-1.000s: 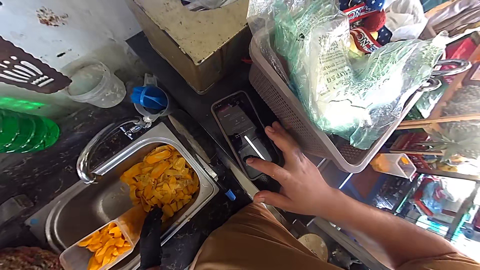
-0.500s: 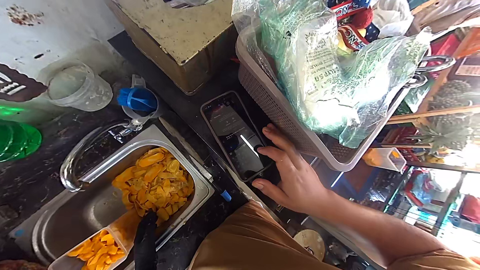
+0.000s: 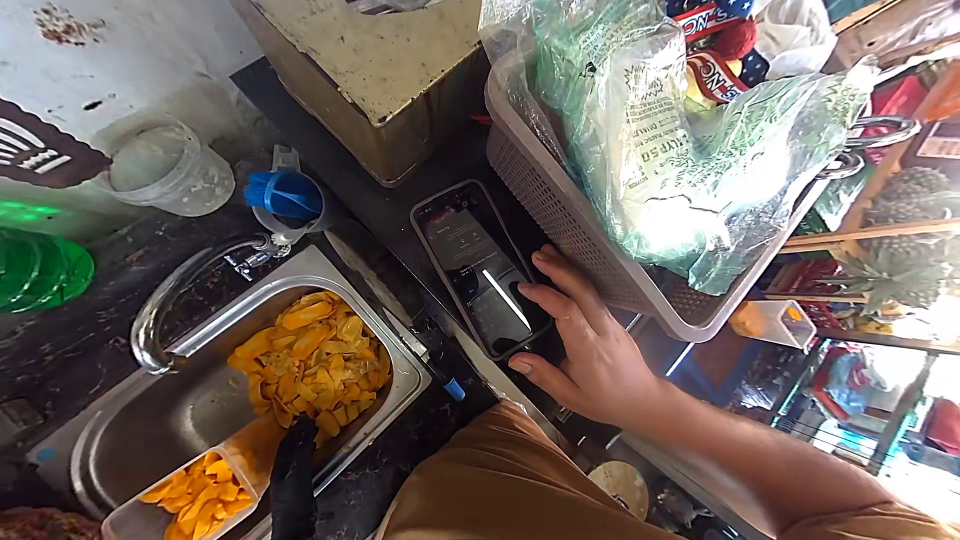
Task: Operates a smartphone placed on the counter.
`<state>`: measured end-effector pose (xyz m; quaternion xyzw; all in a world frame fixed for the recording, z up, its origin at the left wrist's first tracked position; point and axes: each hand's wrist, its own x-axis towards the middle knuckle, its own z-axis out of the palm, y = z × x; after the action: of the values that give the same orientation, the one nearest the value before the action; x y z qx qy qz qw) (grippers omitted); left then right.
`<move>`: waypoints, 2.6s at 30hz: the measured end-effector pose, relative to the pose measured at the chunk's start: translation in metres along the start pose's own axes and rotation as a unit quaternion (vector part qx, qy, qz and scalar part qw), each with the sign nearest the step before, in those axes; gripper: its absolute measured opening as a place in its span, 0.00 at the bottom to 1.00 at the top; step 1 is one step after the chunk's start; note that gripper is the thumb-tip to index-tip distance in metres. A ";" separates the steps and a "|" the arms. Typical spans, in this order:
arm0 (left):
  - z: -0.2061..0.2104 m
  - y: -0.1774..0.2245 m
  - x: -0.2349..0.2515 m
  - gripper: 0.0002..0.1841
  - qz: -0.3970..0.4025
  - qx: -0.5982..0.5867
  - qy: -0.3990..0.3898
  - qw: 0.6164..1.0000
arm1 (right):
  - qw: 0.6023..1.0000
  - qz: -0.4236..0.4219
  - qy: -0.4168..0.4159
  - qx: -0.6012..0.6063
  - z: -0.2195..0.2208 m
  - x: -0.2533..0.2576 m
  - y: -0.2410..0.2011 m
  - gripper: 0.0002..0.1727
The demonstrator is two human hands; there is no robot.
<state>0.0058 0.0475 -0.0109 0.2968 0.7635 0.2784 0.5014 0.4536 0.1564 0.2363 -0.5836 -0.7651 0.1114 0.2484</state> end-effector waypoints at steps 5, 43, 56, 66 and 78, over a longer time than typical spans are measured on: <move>0.001 0.000 0.000 0.29 0.003 -0.016 0.004 1.000 | 1.000 -0.004 0.008 0.017 -0.001 -0.001 0.001 0.35; -0.003 -0.008 0.003 0.28 0.010 -0.021 -0.011 1.000 | 0.998 -0.053 -0.025 -0.010 0.000 -0.001 -0.001 0.34; -0.004 -0.010 0.003 0.29 0.014 -0.018 -0.013 1.000 | 0.999 -0.031 -0.009 -0.001 0.001 -0.003 0.000 0.34; -0.002 -0.007 0.003 0.30 0.013 -0.012 -0.010 1.000 | 0.998 -0.061 -0.017 0.003 -0.001 -0.004 0.002 0.29; -0.002 -0.005 0.002 0.29 0.007 -0.009 -0.006 1.000 | 0.996 -0.066 -0.046 -0.039 0.000 0.000 -0.002 0.35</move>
<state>0.0024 0.0452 -0.0149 0.2995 0.7558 0.2868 0.5067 0.4514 0.1556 0.2371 -0.5352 -0.8163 0.0921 0.1968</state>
